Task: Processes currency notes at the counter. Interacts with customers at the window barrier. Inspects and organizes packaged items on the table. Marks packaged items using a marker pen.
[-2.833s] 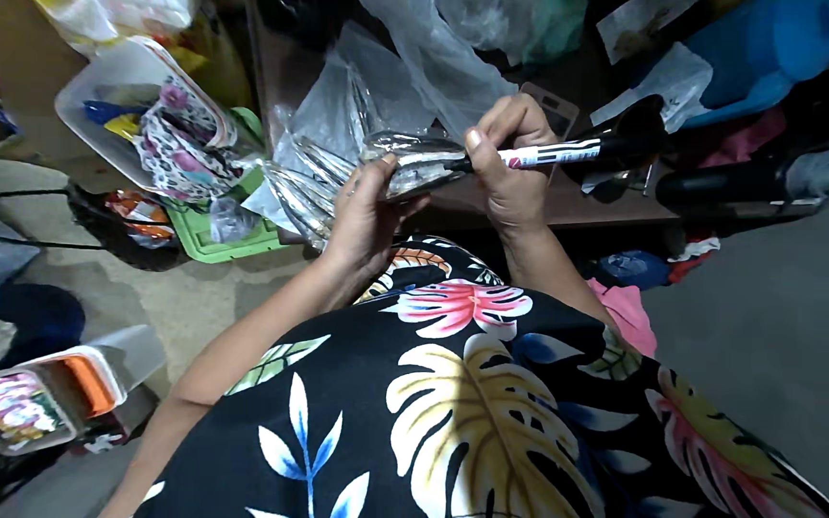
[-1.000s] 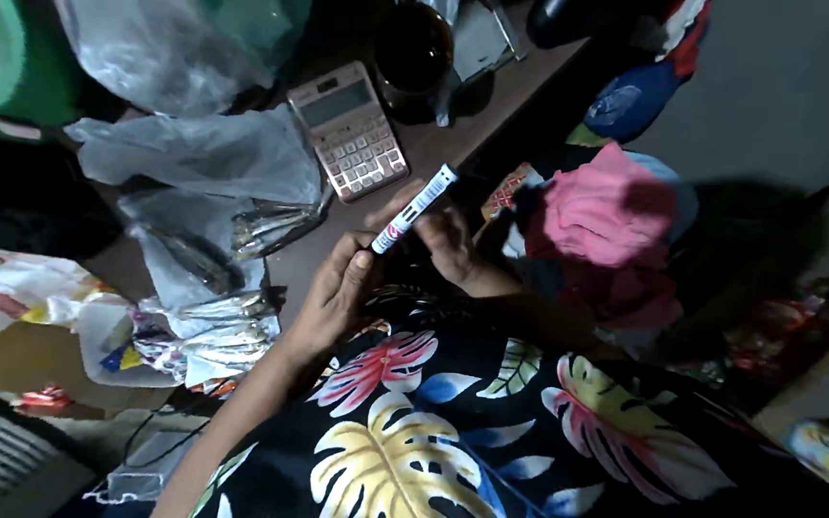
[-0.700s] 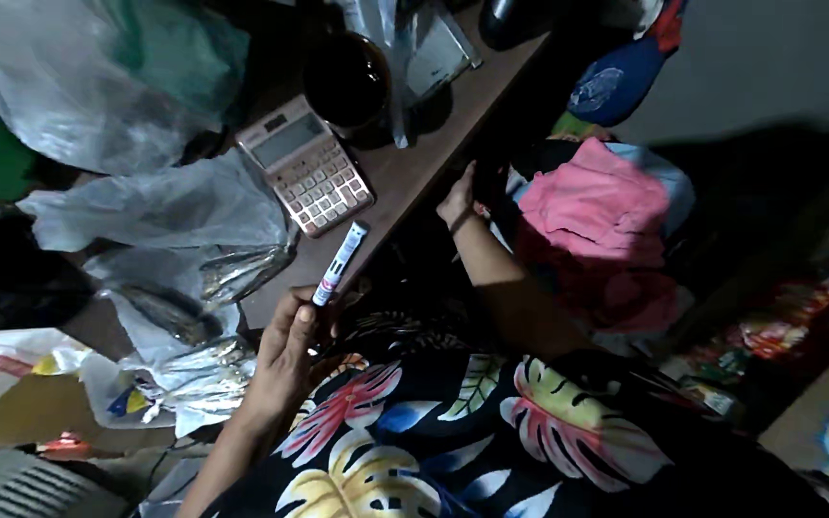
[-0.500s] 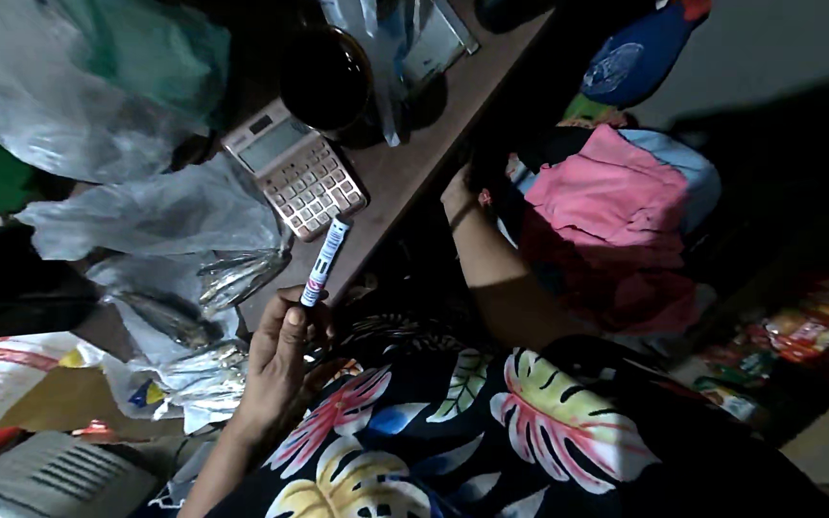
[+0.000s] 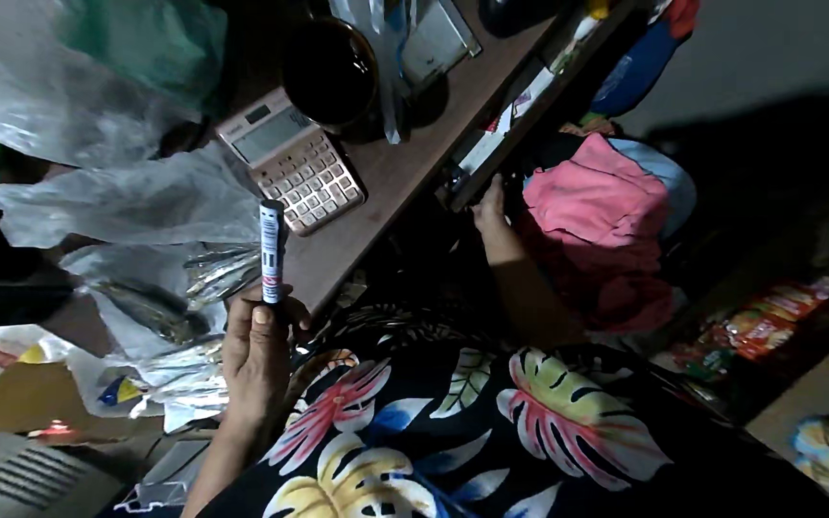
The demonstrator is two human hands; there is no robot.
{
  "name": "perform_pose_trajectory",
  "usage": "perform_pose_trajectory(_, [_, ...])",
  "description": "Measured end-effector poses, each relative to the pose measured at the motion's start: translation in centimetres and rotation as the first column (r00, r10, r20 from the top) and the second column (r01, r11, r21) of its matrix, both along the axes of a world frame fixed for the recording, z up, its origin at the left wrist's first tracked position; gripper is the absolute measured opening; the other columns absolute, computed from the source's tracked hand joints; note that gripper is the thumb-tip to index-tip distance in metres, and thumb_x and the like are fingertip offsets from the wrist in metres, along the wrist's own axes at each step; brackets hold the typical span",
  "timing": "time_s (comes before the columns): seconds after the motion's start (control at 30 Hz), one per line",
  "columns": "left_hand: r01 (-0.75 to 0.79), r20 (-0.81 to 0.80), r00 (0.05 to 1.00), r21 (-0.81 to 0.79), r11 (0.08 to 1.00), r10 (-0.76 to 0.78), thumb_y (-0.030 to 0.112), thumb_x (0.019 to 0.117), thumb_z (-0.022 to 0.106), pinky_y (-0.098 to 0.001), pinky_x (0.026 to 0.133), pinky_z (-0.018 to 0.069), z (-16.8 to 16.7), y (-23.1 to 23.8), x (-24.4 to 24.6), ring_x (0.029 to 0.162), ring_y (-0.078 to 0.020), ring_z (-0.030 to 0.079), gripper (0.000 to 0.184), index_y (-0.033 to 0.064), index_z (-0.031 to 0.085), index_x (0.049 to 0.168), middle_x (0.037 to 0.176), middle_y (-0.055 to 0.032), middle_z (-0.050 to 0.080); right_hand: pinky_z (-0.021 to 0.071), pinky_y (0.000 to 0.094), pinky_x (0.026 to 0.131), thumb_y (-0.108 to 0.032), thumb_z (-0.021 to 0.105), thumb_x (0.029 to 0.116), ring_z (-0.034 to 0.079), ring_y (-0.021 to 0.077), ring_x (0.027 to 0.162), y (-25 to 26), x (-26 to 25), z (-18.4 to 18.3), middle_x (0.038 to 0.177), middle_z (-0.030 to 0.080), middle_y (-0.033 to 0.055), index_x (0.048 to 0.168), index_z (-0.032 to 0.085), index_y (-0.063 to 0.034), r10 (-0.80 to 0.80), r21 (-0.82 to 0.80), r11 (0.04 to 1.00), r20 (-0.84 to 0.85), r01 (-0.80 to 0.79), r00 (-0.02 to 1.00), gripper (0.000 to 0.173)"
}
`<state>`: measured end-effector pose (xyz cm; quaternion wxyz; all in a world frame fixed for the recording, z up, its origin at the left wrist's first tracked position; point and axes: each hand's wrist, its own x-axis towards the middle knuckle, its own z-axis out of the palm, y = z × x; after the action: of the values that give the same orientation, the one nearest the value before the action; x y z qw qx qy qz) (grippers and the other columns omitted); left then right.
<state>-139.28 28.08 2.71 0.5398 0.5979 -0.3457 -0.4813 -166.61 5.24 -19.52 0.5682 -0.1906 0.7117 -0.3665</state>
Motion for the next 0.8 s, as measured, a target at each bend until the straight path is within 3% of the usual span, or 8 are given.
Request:
perform_pose_trajectory(0.07, [-0.019,-0.027,0.999,0.015,1.000,0.020,0.045,0.1077,0.045,-0.0176,0.070,0.0541,-0.2,-0.1,-0.1,0.076,-0.0021,0.064,0.025,0.0276,0.058,0.121,0.088,0.0119,0.068,0.0509,0.0398,0.104,-0.022,0.043,0.1097,0.059,0.0304,0.125,-0.2,-1.3,1.7,0.139,0.056,0.0267,0.143,0.048,0.0063,0.137,-0.221,0.940,-0.452,-0.260,0.882,0.044])
perform_pose_trajectory(0.2, [-0.010,-0.075,0.997,0.007,1.000,0.011,0.045,0.1074,0.046,-0.0190,0.071,0.0541,-0.5,-0.7,0.0,0.076,-0.0030,0.064,0.026,0.0266,0.059,0.121,0.088,0.0112,0.067,0.0552,0.0426,0.094,-0.007,0.057,0.0976,0.066,0.0322,0.107,-1.3,-2.3,6.2,0.115,0.066,0.0241,0.111,0.070,0.0054,0.307,-0.279,0.596,-0.788,-0.753,0.534,0.023])
perform_pose_trajectory(0.27, [0.004,-0.080,0.997,-0.009,1.000,-0.004,0.045,0.1072,0.047,-0.0196,0.071,0.0544,-0.6,-0.9,0.1,0.076,-0.0034,0.064,0.026,0.0264,0.059,0.120,0.087,0.0107,0.066,0.0493,0.0523,0.101,-0.002,0.056,0.0958,0.064,0.0379,0.113,-1.7,-2.2,7.2,0.109,0.071,0.0200,0.099,0.076,0.0000,0.403,-0.131,0.339,-0.875,-0.932,0.270,0.021])
perform_pose_trajectory(0.33, [0.012,-0.075,0.997,-0.018,1.000,-0.013,0.046,0.1070,0.047,-0.0197,0.071,0.0545,-0.6,-1.0,0.3,0.076,-0.0038,0.064,0.026,0.0264,0.059,0.120,0.087,0.0103,0.066,0.0442,0.0548,0.104,0.001,0.054,0.0975,0.061,0.0382,0.117,-2.2,-1.7,7.5,0.111,0.071,0.0156,0.101,0.077,-0.0037,0.442,0.118,0.147,-0.896,-0.982,-0.042,0.024])
perform_pose_trajectory(0.43, [0.013,-0.068,0.998,-0.021,1.000,-0.015,0.045,0.1074,0.046,-0.0195,0.070,0.0542,-0.7,-0.7,0.5,0.076,-0.0035,0.064,0.025,0.0265,0.058,0.119,0.087,0.0104,0.066,0.0401,0.0583,0.106,0.005,0.055,0.0952,0.056,0.0398,0.122,-3.0,-1.1,7.7,0.122,0.066,0.0178,0.109,0.075,-0.0045,0.457,0.369,0.049,-0.834,-0.928,-0.308,0.027])
perform_pose_trajectory(0.5, [0.002,-0.072,0.997,-0.022,1.000,-0.004,0.045,0.1075,0.046,-0.0194,0.070,0.0543,-0.8,-0.4,0.7,0.076,-0.0036,0.064,0.025,0.0267,0.059,0.120,0.088,0.0102,0.067,0.0398,0.0596,0.104,0.005,0.055,0.0947,0.054,0.0419,0.124,-3.6,-0.7,8.4,0.127,0.063,0.0209,0.115,0.075,-0.0061,0.459,0.415,0.079,-0.822,-0.907,-0.337,0.030])
perform_pose_trajectory(0.63, [-0.032,-0.069,0.997,-0.019,0.999,0.031,0.043,0.1079,0.046,-0.0191,0.070,0.0548,-1.0,0.4,0.9,0.076,-0.0032,0.064,0.024,0.0262,0.057,0.121,0.089,0.0107,0.067,0.0389,0.0613,0.105,0.004,0.052,0.0964,0.051,0.0448,0.129,-5.4,-1.0,9.2,0.133,0.060,0.0232,0.128,0.072,-0.0111,0.511,0.390,0.190,-0.823,-0.901,-0.249,0.041])
perform_pose_trajectory(0.8, [-0.053,-0.086,0.995,-0.013,0.999,0.051,0.042,0.1084,0.045,-0.0192,0.070,0.0543,-0.9,0.9,0.9,0.075,-0.0035,0.064,0.024,0.0258,0.058,0.121,0.088,0.0105,0.067,0.0387,0.0592,0.108,0.006,0.047,0.0981,0.052,0.0409,0.131,-7.4,-1.6,10.0,0.133,0.060,0.0218,0.127,0.073,-0.0141,0.588,0.377,0.123,-0.773,-0.918,-0.239,0.044])
